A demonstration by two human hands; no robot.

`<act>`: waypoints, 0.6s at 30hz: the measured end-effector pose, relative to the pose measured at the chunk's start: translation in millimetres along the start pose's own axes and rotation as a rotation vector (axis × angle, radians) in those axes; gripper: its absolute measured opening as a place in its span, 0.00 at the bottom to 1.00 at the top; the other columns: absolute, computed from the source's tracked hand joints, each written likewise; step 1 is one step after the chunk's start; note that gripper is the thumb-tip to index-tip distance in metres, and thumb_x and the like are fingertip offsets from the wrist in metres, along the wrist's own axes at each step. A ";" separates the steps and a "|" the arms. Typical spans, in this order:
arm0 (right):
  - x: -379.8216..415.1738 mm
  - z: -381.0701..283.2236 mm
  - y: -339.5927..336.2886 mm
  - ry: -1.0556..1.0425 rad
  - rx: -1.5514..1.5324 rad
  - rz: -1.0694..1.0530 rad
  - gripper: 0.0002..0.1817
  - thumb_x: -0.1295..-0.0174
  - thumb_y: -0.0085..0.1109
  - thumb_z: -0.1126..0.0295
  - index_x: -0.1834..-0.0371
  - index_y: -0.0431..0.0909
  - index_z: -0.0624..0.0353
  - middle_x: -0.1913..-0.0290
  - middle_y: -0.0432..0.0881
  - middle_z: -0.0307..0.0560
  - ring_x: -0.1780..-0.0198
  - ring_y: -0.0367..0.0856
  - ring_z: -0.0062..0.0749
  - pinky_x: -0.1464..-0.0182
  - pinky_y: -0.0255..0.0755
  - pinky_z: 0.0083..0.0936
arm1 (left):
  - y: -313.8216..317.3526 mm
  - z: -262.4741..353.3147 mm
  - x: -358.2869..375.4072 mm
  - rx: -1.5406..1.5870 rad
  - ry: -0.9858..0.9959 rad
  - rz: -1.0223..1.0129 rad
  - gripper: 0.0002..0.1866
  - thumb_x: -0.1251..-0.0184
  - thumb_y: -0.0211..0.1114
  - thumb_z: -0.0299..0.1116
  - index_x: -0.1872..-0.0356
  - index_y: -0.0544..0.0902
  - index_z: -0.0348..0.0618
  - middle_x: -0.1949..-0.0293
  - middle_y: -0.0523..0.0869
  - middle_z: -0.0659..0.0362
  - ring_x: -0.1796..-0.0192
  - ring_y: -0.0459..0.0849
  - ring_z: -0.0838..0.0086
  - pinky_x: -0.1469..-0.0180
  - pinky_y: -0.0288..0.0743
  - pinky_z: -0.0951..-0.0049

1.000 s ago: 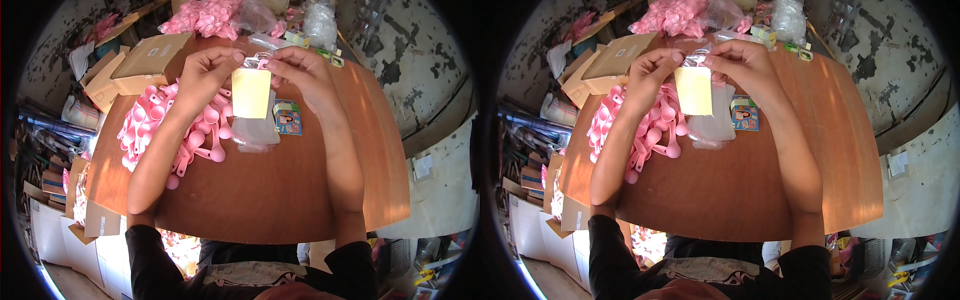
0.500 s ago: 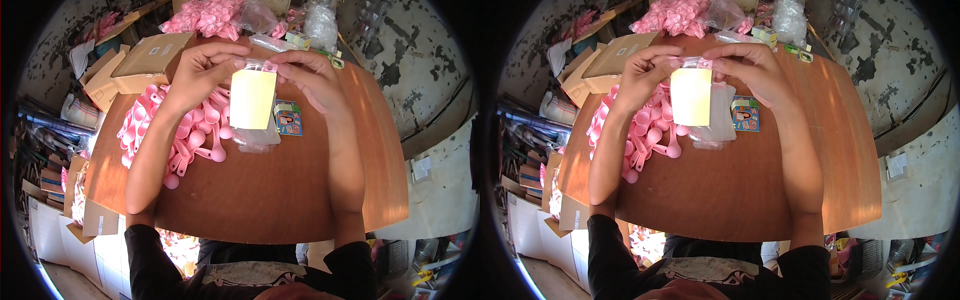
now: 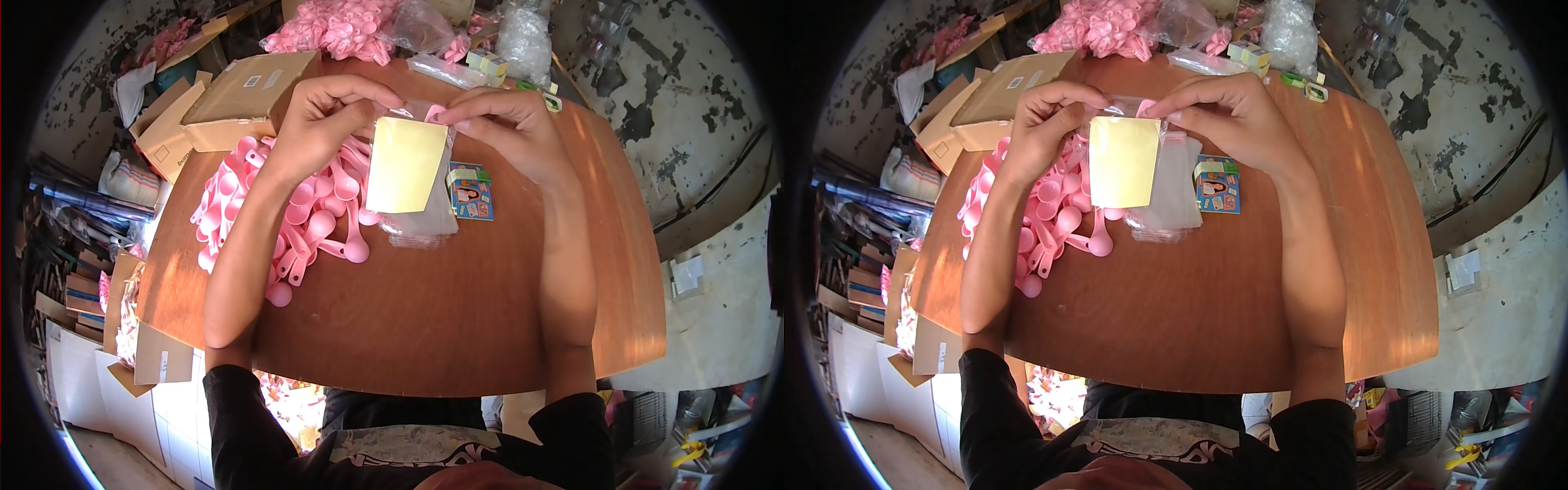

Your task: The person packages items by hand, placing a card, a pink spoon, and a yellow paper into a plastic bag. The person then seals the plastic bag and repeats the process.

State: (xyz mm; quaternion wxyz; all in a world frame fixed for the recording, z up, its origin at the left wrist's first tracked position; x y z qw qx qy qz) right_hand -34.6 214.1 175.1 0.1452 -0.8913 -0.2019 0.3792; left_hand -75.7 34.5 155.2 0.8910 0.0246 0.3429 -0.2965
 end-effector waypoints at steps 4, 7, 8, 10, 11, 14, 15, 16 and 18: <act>-0.1 2.4 -0.6 0.006 0.028 0.008 0.09 0.41 0.56 0.83 0.60 0.84 0.66 0.60 0.86 0.44 0.61 0.82 0.21 0.58 0.77 0.19 | -1.0 -3.0 0.2 0.177 -0.027 -0.020 0.14 0.37 0.49 0.17 0.58 0.83 0.31 0.61 0.87 0.54 0.61 0.85 0.75 0.57 0.80 0.76; 0.3 5.0 -0.1 0.028 0.070 0.017 0.08 0.41 0.59 0.80 0.59 0.84 0.66 0.61 0.86 0.44 0.62 0.82 0.20 0.59 0.77 0.18 | -0.3 1.0 0.8 0.191 -0.013 -0.074 0.10 0.34 0.54 0.22 0.58 0.83 0.32 0.61 0.86 0.54 0.59 0.84 0.76 0.57 0.79 0.75; 0.4 5.6 1.6 0.064 -0.038 0.057 0.08 0.42 0.62 0.79 0.59 0.84 0.66 0.62 0.86 0.44 0.63 0.82 0.19 0.61 0.76 0.17 | 0.7 3.4 0.8 0.189 -0.011 -0.072 0.10 0.34 0.54 0.22 0.58 0.83 0.32 0.61 0.86 0.54 0.59 0.84 0.76 0.57 0.79 0.75; -0.5 7.5 3.5 0.100 -0.148 0.096 0.09 0.43 0.64 0.78 0.59 0.83 0.67 0.63 0.86 0.45 0.64 0.82 0.18 0.62 0.76 0.16 | 1.7 4.9 1.6 -0.017 -0.042 -0.028 0.08 0.34 0.60 0.24 0.58 0.83 0.32 0.60 0.86 0.54 0.61 0.84 0.77 0.60 0.78 0.77; 0.2 8.6 5.5 0.115 -0.135 0.086 0.10 0.44 0.66 0.78 0.59 0.82 0.67 0.64 0.85 0.45 0.65 0.82 0.17 0.62 0.76 0.16 | 1.9 2.4 2.3 -0.017 -0.044 -0.028 0.08 0.34 0.60 0.24 0.58 0.83 0.32 0.60 0.86 0.54 0.61 0.84 0.77 0.60 0.78 0.77; 0.5 10.3 10.9 0.175 -0.114 0.094 0.13 0.46 0.68 0.78 0.58 0.80 0.67 0.66 0.85 0.44 0.66 0.81 0.16 0.63 0.75 0.14 | 1.2 -0.1 -1.1 -0.052 0.002 -0.011 0.09 0.37 0.65 0.22 0.57 0.82 0.32 0.61 0.86 0.55 0.62 0.84 0.78 0.61 0.78 0.79; 1.7 12.3 11.1 0.225 -0.108 0.111 0.15 0.48 0.69 0.78 0.57 0.78 0.67 0.67 0.84 0.43 0.68 0.81 0.15 0.64 0.74 0.13 | 2.1 0.9 -1.3 -0.034 -0.010 0.007 0.10 0.39 0.65 0.20 0.56 0.81 0.32 0.61 0.86 0.56 0.62 0.84 0.79 0.61 0.78 0.80; 1.9 12.9 9.8 0.223 -0.107 0.115 0.15 0.48 0.69 0.78 0.57 0.78 0.67 0.67 0.84 0.43 0.68 0.81 0.15 0.64 0.74 0.13 | 2.4 1.6 -1.1 -0.015 -0.023 0.025 0.12 0.41 0.66 0.17 0.56 0.81 0.31 0.62 0.86 0.57 0.62 0.84 0.79 0.61 0.78 0.81; 1.5 15.8 8.9 0.216 -0.082 0.081 0.16 0.47 0.69 0.78 0.55 0.78 0.66 0.69 0.84 0.41 0.69 0.80 0.15 0.66 0.72 0.12 | 4.1 4.3 -0.9 -0.041 -0.082 -0.015 0.13 0.41 0.66 0.17 0.54 0.80 0.32 0.62 0.86 0.57 0.62 0.85 0.79 0.61 0.79 0.81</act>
Point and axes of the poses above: each hand's wrist, its own x-axis away from the middle knuckle, its own y-axis out of the palm, z = x × y, the point moved 7 cm from there along -x, towards the middle knuckle
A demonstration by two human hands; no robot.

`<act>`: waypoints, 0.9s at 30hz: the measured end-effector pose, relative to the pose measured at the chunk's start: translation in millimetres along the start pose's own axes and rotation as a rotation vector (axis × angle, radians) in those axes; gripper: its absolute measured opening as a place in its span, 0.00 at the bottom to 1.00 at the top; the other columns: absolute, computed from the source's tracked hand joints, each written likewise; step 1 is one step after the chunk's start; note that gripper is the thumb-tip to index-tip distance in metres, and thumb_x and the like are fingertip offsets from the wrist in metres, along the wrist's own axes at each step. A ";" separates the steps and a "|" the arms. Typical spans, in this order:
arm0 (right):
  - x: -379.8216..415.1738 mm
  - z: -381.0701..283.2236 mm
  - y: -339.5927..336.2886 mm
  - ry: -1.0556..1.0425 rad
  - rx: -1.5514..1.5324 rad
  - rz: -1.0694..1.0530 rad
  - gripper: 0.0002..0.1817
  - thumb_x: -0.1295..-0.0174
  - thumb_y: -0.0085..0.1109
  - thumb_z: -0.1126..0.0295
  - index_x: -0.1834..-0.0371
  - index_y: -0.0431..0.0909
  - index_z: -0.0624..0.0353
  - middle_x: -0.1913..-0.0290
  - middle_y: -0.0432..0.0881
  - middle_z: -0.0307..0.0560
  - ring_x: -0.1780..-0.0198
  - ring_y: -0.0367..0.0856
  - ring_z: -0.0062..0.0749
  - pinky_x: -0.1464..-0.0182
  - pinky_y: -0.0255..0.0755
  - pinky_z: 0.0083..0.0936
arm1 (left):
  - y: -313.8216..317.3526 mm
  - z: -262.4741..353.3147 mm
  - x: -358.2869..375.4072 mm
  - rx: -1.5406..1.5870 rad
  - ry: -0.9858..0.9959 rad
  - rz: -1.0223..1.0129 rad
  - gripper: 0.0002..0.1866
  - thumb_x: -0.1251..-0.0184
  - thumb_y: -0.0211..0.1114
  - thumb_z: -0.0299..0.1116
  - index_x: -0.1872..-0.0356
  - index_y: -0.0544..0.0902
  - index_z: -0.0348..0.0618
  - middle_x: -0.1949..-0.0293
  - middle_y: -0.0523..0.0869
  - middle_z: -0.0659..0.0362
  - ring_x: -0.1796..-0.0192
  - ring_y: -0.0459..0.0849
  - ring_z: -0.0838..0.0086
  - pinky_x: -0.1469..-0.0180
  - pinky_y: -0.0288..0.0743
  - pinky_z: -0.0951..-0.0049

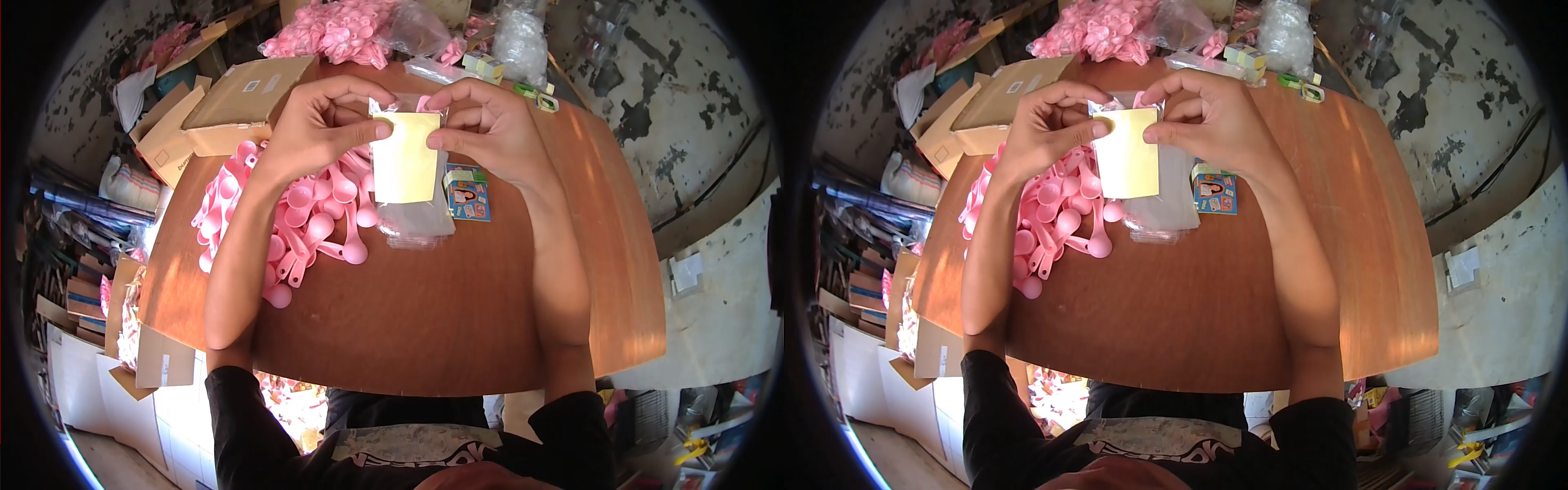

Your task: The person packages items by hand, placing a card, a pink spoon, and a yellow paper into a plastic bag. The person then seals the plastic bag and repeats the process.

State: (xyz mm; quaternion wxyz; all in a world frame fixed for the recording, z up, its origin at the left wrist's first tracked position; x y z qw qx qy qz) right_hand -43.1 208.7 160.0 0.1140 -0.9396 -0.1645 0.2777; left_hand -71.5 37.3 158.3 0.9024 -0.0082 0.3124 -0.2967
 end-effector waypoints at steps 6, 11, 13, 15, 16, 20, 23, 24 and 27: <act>4.1 -16.1 -0.9 -0.076 0.018 -0.032 0.17 0.46 0.70 0.74 0.54 0.77 0.66 0.68 0.83 0.40 0.66 0.80 0.14 0.65 0.71 0.11 | 2.7 25.6 8.1 -0.021 -0.041 -0.044 0.15 0.41 0.65 0.16 0.51 0.79 0.32 0.58 0.85 0.57 0.60 0.84 0.81 0.60 0.78 0.82; 11.3 -24.5 -18.1 -0.050 0.142 0.030 0.16 0.43 0.68 0.70 0.53 0.78 0.65 0.61 0.81 0.41 0.65 0.80 0.16 0.63 0.73 0.14 | 5.5 85.5 89.5 -0.415 -0.167 -0.066 0.17 0.46 0.60 0.10 0.55 0.82 0.34 0.62 0.87 0.57 0.63 0.85 0.77 0.61 0.78 0.77; 12.6 -20.5 -22.9 0.012 0.267 -0.061 0.17 0.37 0.61 0.73 0.45 0.74 0.64 0.53 0.80 0.45 0.57 0.81 0.24 0.50 0.73 0.21 | 29.7 105.0 132.2 -0.524 -0.272 -0.336 0.19 0.52 0.62 0.10 0.58 0.85 0.39 0.68 0.88 0.54 0.67 0.87 0.71 0.62 0.79 0.73; 10.4 -10.2 -27.4 -0.008 0.217 -0.063 0.12 0.37 0.62 0.71 0.53 0.78 0.65 0.60 0.81 0.40 0.60 0.78 0.19 0.55 0.73 0.17 | 49.1 99.6 187.8 -0.435 -0.301 -0.576 0.24 0.55 0.62 0.11 0.53 0.84 0.41 0.60 0.87 0.55 0.64 0.86 0.65 0.63 0.81 0.67; 8.3 -20.7 -23.9 0.006 0.253 -0.042 0.11 0.38 0.64 0.71 0.57 0.79 0.65 0.63 0.81 0.38 0.62 0.77 0.17 0.57 0.73 0.15 | 54.9 90.6 214.9 -0.472 -0.379 -0.599 0.25 0.54 0.63 0.12 0.51 0.82 0.42 0.58 0.87 0.56 0.63 0.86 0.65 0.62 0.81 0.64; 10.7 -26.1 -3.5 -0.031 0.338 -0.173 0.10 0.39 0.61 0.75 0.56 0.79 0.69 0.64 0.83 0.47 0.64 0.82 0.23 0.60 0.77 0.18 | 47.3 32.3 307.4 -0.598 -0.907 -0.575 0.24 0.48 0.66 0.20 0.46 0.78 0.42 0.57 0.85 0.48 0.60 0.85 0.53 0.56 0.79 0.62; 9.3 7.8 12.9 0.069 0.388 -0.253 0.10 0.38 0.60 0.73 0.57 0.80 0.67 0.64 0.83 0.45 0.64 0.81 0.22 0.60 0.76 0.19 | 43.1 8.3 362.0 -0.819 -1.047 -0.680 0.25 0.41 0.66 0.32 0.41 0.74 0.44 0.53 0.83 0.45 0.58 0.84 0.54 0.52 0.77 0.61; 12.2 19.7 22.4 0.028 0.428 -0.343 0.09 0.37 0.59 0.71 0.59 0.81 0.65 0.66 0.82 0.40 0.63 0.79 0.19 0.59 0.73 0.18 | 46.3 4.8 371.0 -0.804 -1.129 -0.786 0.25 0.39 0.65 0.36 0.40 0.73 0.44 0.52 0.82 0.44 0.58 0.84 0.54 0.51 0.77 0.60; 22.6 65.4 48.4 0.186 0.704 -0.577 0.08 0.49 0.65 0.71 0.70 0.82 0.66 0.75 0.82 0.46 0.74 0.78 0.27 0.69 0.70 0.26 | 75.7 20.0 323.2 -0.487 -0.989 -0.826 0.23 0.36 0.63 0.37 0.41 0.73 0.42 0.58 0.84 0.46 0.60 0.83 0.52 0.56 0.77 0.59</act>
Point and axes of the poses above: each hand's wrist, its own x-axis away from the middle knuckle, its own y-axis out of the palm, z = x × y, the point moved 7 cm from there along -x, towards the middle knuckle
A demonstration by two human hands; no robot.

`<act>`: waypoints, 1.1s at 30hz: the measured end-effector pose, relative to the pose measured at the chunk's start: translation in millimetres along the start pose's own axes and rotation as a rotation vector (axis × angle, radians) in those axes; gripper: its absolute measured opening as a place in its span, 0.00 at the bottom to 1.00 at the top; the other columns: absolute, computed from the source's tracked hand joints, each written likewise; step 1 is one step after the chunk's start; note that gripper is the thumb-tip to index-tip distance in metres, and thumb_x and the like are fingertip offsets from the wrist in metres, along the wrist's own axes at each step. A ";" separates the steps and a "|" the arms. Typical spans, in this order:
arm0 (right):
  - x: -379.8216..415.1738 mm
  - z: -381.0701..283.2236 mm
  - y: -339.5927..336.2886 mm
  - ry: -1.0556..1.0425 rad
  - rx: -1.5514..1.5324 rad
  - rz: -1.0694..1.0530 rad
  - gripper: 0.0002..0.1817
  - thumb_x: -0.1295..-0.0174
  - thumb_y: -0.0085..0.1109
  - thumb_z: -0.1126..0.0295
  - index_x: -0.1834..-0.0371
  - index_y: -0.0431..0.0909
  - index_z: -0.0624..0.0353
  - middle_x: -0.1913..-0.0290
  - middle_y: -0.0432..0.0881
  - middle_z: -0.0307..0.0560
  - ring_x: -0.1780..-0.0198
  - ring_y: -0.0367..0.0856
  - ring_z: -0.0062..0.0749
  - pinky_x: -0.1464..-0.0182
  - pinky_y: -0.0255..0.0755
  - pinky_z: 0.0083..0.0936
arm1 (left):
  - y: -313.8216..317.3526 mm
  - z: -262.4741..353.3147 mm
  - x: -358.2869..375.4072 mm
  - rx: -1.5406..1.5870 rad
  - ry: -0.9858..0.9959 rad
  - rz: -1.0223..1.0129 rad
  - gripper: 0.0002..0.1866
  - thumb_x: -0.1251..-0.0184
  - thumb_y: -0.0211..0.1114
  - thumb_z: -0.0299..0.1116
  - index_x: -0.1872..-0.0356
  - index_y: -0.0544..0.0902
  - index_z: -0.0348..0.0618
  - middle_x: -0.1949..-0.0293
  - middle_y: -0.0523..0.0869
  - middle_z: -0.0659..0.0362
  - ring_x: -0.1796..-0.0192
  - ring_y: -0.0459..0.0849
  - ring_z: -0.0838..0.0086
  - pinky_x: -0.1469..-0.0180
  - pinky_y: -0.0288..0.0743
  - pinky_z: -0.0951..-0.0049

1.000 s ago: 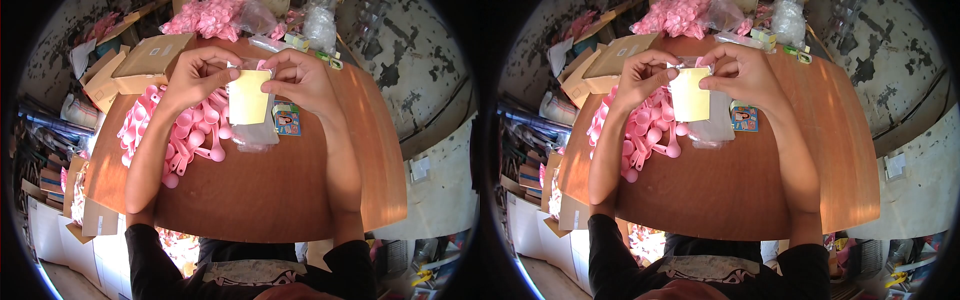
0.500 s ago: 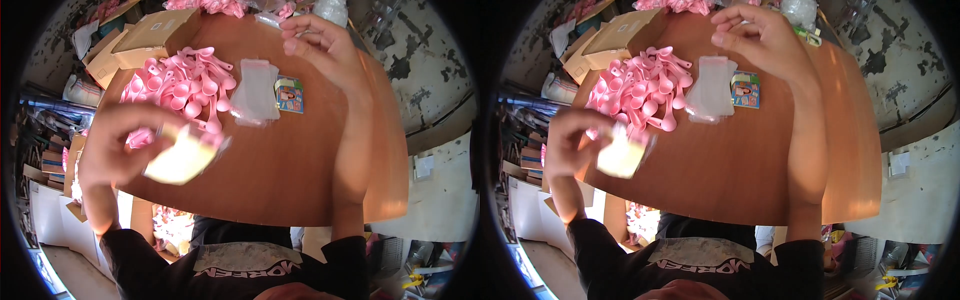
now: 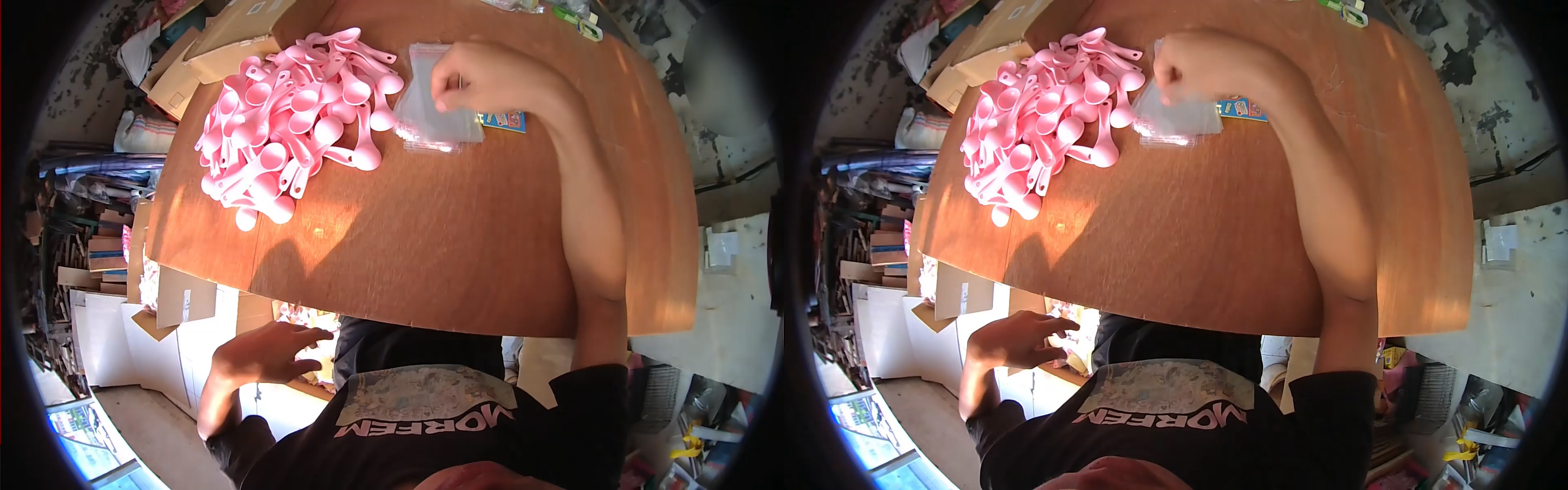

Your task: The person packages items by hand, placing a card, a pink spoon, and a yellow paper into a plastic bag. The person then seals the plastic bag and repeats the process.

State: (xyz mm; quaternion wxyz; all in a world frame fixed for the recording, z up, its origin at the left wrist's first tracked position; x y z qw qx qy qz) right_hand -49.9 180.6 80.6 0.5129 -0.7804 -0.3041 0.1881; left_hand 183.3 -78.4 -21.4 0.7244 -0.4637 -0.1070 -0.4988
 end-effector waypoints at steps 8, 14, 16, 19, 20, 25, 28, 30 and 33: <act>-13.0 27.3 39.3 0.138 0.130 -0.093 0.08 0.55 0.66 0.72 0.72 0.83 0.64 0.75 0.83 0.48 0.71 0.80 0.35 0.64 0.72 0.34 | -119.6 104.9 -35.3 -0.261 0.640 0.329 0.15 0.37 0.64 0.34 0.51 0.80 0.41 0.69 0.85 0.52 0.66 0.84 0.61 0.63 0.76 0.60; 0.2 34.1 30.1 0.025 0.011 0.029 0.05 0.51 0.60 0.75 0.73 0.83 0.65 0.75 0.83 0.48 0.71 0.80 0.33 0.65 0.71 0.31 | -242.0 128.8 -84.2 -0.431 0.648 0.611 0.12 0.38 0.63 0.29 0.55 0.80 0.36 0.67 0.85 0.56 0.69 0.83 0.71 0.64 0.75 0.71; 3.2 40.0 32.0 0.102 -0.087 -0.020 0.04 0.49 0.58 0.77 0.72 0.82 0.64 0.75 0.83 0.48 0.71 0.80 0.33 0.66 0.71 0.29 | -259.3 123.9 -112.3 -0.301 0.509 0.479 0.11 0.37 0.59 0.27 0.55 0.79 0.35 0.67 0.84 0.56 0.66 0.82 0.70 0.62 0.75 0.70; 4.3 37.4 29.5 0.113 -0.078 -0.026 0.04 0.48 0.58 0.77 0.72 0.81 0.64 0.75 0.82 0.48 0.72 0.79 0.33 0.66 0.70 0.29 | -264.7 127.0 -130.4 -0.406 0.415 0.422 0.12 0.38 0.57 0.26 0.54 0.78 0.36 0.67 0.84 0.55 0.66 0.82 0.68 0.63 0.74 0.70; 3.9 35.7 28.8 0.117 -0.075 -0.024 0.04 0.48 0.58 0.77 0.72 0.81 0.64 0.75 0.82 0.48 0.72 0.79 0.33 0.66 0.70 0.29 | -264.2 126.2 -136.5 -0.388 0.347 0.388 0.14 0.43 0.61 0.27 0.54 0.79 0.36 0.65 0.84 0.55 0.65 0.82 0.68 0.63 0.74 0.69; 5.7 30.3 10.6 0.038 -0.169 0.137 0.05 0.45 0.59 0.75 0.68 0.82 0.65 0.75 0.82 0.47 0.71 0.80 0.29 0.65 0.71 0.26 | -251.0 107.5 -165.1 -0.487 0.355 0.418 0.24 0.53 0.72 0.39 0.54 0.79 0.37 0.64 0.82 0.55 0.63 0.82 0.65 0.62 0.74 0.65; 3.9 40.6 9.5 0.118 -0.258 0.159 0.06 0.44 0.60 0.74 0.67 0.82 0.65 0.74 0.83 0.45 0.71 0.79 0.27 0.65 0.71 0.26 | -249.1 101.8 -184.5 -0.385 0.392 0.465 0.24 0.56 0.73 0.39 0.56 0.81 0.39 0.67 0.82 0.54 0.64 0.82 0.62 0.63 0.74 0.64; 2.9 38.2 10.4 0.109 -0.189 0.147 0.06 0.43 0.59 0.74 0.67 0.82 0.66 0.74 0.83 0.44 0.72 0.78 0.24 0.66 0.71 0.25 | -243.5 104.4 -196.7 -0.489 0.236 0.361 0.24 0.59 0.74 0.41 0.59 0.82 0.38 0.69 0.82 0.51 0.64 0.82 0.60 0.63 0.74 0.63; 5.0 36.9 5.5 0.136 -0.141 0.142 0.05 0.41 0.59 0.74 0.67 0.81 0.66 0.75 0.81 0.41 0.73 0.75 0.20 0.68 0.69 0.23 | -246.9 102.2 -204.9 -0.558 0.286 0.472 0.26 0.60 0.75 0.44 0.62 0.82 0.37 0.71 0.82 0.50 0.63 0.83 0.58 0.62 0.74 0.62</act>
Point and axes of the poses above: each hand's wrist, its own x-axis away from the middle knuckle, its own y-axis out of the palm, z = x × y, the point moved 7 cm from there along -x, towards the middle knuckle
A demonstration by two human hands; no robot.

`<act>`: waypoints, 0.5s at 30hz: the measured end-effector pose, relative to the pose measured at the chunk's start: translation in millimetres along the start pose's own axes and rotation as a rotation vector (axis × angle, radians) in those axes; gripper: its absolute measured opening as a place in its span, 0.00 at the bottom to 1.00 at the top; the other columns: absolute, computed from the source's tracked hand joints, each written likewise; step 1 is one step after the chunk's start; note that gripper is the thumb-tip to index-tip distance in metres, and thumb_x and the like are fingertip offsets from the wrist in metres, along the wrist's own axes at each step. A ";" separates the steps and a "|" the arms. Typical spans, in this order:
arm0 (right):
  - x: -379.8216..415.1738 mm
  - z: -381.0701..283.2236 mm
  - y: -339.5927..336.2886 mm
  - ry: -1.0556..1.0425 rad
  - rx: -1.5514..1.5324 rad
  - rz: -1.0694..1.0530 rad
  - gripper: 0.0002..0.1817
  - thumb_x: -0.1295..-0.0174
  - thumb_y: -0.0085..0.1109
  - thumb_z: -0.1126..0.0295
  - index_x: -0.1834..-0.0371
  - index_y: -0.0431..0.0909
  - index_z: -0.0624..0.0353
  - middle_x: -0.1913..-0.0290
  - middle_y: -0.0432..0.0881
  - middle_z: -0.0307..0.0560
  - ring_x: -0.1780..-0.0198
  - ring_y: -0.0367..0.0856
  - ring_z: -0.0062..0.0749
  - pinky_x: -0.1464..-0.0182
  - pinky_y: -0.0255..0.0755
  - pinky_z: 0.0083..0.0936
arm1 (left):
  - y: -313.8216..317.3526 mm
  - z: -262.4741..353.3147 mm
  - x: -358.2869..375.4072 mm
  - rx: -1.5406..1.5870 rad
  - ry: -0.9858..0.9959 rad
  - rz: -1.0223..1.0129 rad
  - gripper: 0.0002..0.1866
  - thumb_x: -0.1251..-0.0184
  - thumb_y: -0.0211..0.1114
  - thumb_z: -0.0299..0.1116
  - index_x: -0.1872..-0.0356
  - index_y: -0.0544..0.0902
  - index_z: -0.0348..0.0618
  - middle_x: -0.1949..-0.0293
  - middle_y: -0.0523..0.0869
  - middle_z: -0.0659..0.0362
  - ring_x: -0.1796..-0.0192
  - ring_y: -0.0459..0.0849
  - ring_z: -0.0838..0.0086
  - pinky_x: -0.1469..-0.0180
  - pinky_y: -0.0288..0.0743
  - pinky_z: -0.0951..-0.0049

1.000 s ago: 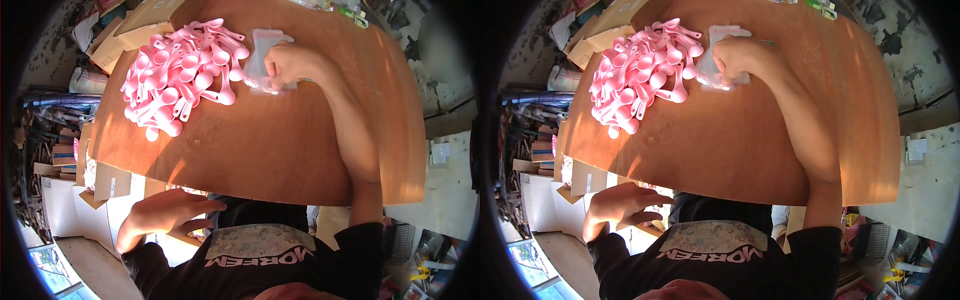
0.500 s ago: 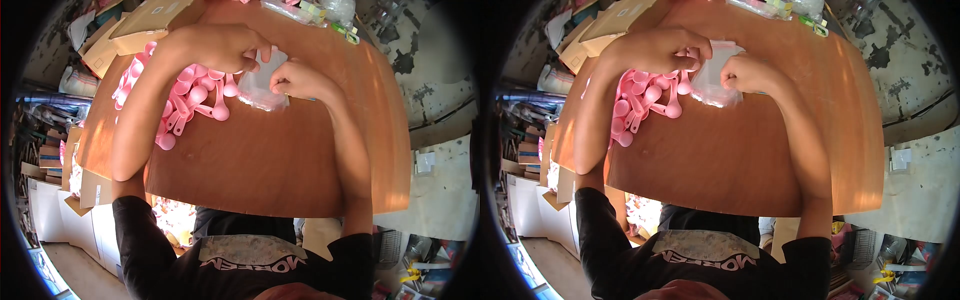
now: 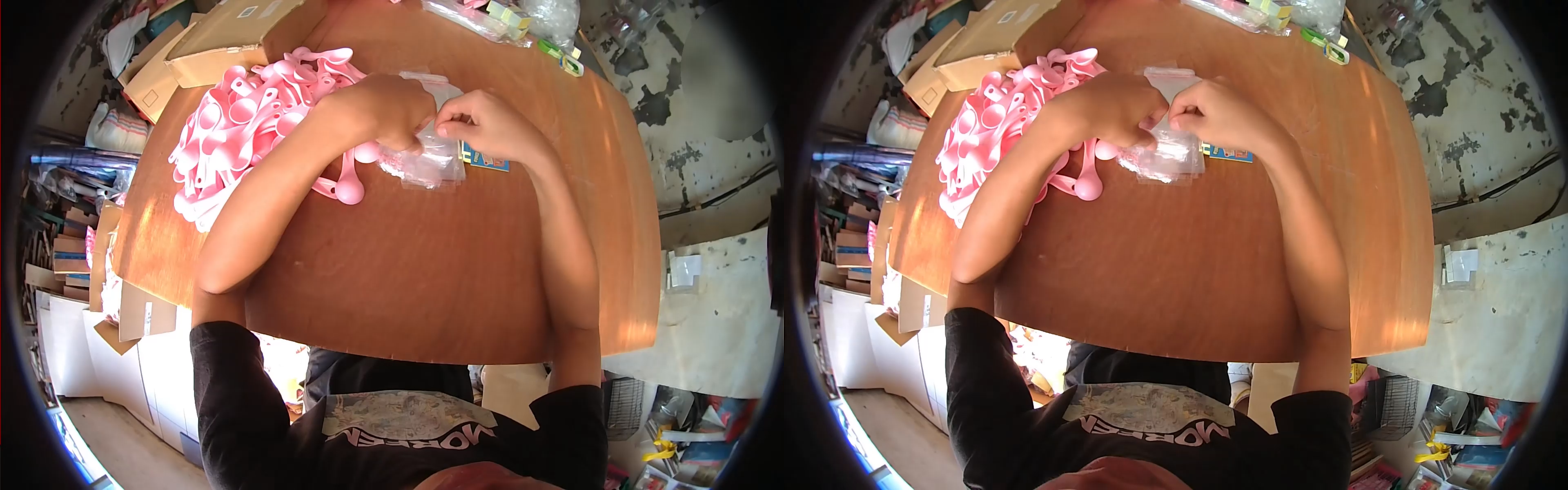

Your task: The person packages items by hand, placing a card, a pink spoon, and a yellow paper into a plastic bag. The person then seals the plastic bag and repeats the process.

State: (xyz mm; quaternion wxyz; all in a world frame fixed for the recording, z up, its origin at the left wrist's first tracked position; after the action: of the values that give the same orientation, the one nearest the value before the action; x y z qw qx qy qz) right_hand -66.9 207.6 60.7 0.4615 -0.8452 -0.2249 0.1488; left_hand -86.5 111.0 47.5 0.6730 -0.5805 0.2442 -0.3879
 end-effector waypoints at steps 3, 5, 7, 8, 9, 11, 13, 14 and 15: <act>4.4 5.0 -10.2 0.063 -0.089 0.036 0.05 0.40 0.59 0.74 0.68 0.81 0.66 0.76 0.79 0.38 0.74 0.71 0.17 0.71 0.66 0.21 | 6.7 -3.7 5.5 -0.092 -0.058 -0.155 0.27 0.59 0.75 0.44 0.59 0.81 0.38 0.65 0.83 0.50 0.60 0.83 0.57 0.60 0.75 0.63; 5.3 14.1 -15.8 0.018 -0.176 0.077 0.06 0.38 0.59 0.73 0.67 0.80 0.65 0.74 0.79 0.35 0.75 0.69 0.15 0.73 0.63 0.20 | -9.1 -0.1 14.3 -0.018 -0.012 -0.042 0.27 0.58 0.75 0.44 0.56 0.80 0.39 0.61 0.83 0.51 0.58 0.83 0.58 0.58 0.75 0.64; 4.4 14.6 -15.0 0.001 -0.206 0.088 0.06 0.39 0.58 0.73 0.68 0.80 0.66 0.77 0.78 0.37 0.77 0.69 0.17 0.75 0.64 0.21 | -21.5 3.7 16.1 0.053 0.035 0.069 0.27 0.56 0.74 0.43 0.54 0.79 0.40 0.57 0.83 0.51 0.55 0.82 0.59 0.55 0.75 0.64; 3.9 13.1 -15.0 -0.017 -0.236 0.095 0.07 0.39 0.58 0.72 0.69 0.81 0.66 0.79 0.76 0.38 0.79 0.69 0.18 0.76 0.64 0.23 | -20.7 7.0 13.6 0.106 0.064 0.030 0.28 0.55 0.74 0.42 0.51 0.78 0.41 0.54 0.81 0.51 0.53 0.81 0.59 0.53 0.75 0.65; 3.5 12.0 -14.4 -0.019 -0.236 0.097 0.07 0.39 0.58 0.72 0.69 0.81 0.66 0.79 0.76 0.38 0.79 0.69 0.18 0.76 0.64 0.23 | -19.6 9.0 12.1 0.159 0.092 -0.009 0.30 0.54 0.74 0.41 0.49 0.77 0.41 0.51 0.80 0.51 0.52 0.80 0.60 0.52 0.74 0.65; 3.2 14.8 -8.8 0.050 -0.274 0.049 0.07 0.38 0.58 0.73 0.69 0.81 0.66 0.80 0.74 0.37 0.80 0.69 0.17 0.77 0.64 0.22 | -17.7 6.0 10.2 0.154 0.110 -0.022 0.30 0.53 0.74 0.40 0.48 0.76 0.40 0.51 0.80 0.51 0.52 0.80 0.61 0.52 0.74 0.65; 3.2 15.0 -8.0 0.044 -0.288 0.047 0.07 0.38 0.58 0.73 0.68 0.81 0.66 0.80 0.74 0.36 0.80 0.68 0.17 0.77 0.63 0.22 | -15.7 2.5 9.3 0.151 0.130 -0.035 0.30 0.52 0.74 0.40 0.47 0.76 0.40 0.51 0.80 0.52 0.52 0.80 0.62 0.52 0.74 0.65; 3.2 14.6 -7.0 0.039 -0.303 0.044 0.07 0.38 0.58 0.73 0.68 0.81 0.66 0.80 0.73 0.36 0.80 0.67 0.16 0.77 0.62 0.21 | -15.3 0.7 10.5 0.157 0.149 -0.033 0.30 0.52 0.74 0.38 0.46 0.76 0.40 0.50 0.79 0.52 0.52 0.80 0.62 0.52 0.74 0.65; 3.4 14.6 -7.2 0.039 -0.300 0.043 0.07 0.38 0.58 0.73 0.68 0.81 0.66 0.80 0.73 0.36 0.80 0.67 0.16 0.77 0.62 0.21 | -15.6 -1.3 11.8 0.163 0.167 -0.029 0.29 0.51 0.73 0.36 0.46 0.75 0.41 0.49 0.79 0.52 0.53 0.80 0.62 0.53 0.75 0.65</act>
State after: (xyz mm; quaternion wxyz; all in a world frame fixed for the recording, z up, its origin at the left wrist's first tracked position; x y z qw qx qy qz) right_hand -72.4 223.2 59.0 0.3308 -0.9120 -0.2175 0.1069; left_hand -84.3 100.3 63.8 0.6896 -0.4930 0.2584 -0.4633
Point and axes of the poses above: each hand's wrist, its own x-axis away from the middle knuckle, its own y-axis out of the palm, z = x × y, the point moved 7 cm from there along -x, towards the middle knuckle
